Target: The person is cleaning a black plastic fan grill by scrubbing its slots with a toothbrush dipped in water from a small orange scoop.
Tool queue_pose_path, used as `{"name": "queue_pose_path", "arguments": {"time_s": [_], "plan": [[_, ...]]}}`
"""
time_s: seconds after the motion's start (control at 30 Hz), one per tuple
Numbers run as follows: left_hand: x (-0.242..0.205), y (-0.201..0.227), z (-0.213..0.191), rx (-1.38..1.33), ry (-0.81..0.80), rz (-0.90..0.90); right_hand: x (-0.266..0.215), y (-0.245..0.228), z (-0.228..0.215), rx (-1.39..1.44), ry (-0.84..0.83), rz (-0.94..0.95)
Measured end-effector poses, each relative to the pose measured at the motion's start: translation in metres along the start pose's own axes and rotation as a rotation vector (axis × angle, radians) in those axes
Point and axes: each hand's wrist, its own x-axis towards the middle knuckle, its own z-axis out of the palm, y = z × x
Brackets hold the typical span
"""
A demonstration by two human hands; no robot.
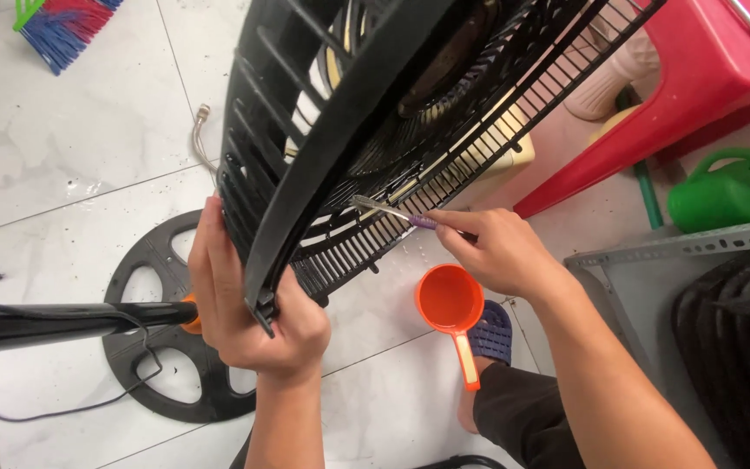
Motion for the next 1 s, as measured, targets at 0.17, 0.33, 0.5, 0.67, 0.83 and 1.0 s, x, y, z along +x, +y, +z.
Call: {"name": "queue_pose_path", "arguments": {"time_s": [0.17, 0.33, 0.5, 0.67, 0.83, 1.0], "plan": [[-0.003, 0.0, 0.002, 0.015, 0.015, -0.008, 0.004, -0.001, 0.007, 0.033, -0.017, -0.091], [-0.003, -0.002, 0.002, 0.033, 0.028, -0.005, 0.008, 0.008, 0.006, 0.054, -0.016, -0.003], [-0.003, -0.001, 0.002, 0.029, 0.033, -0.007, 0.009, 0.005, 0.019, 0.099, -0.03, -0.114], [-0.003, -0.001, 0.003, 0.034, 0.024, 0.005, 0.009, 0.006, 0.02, 0.092, 0.012, -0.132], [0.001, 0.005, 0.003, 0.065, 0.021, 0.017, 0.012, 0.008, 0.02, 0.075, 0.035, -0.207], [0.001, 0.008, 0.0, 0.101, 0.008, -0.027, 0.014, 0.014, 0.024, 0.019, 0.055, -0.228]]}}
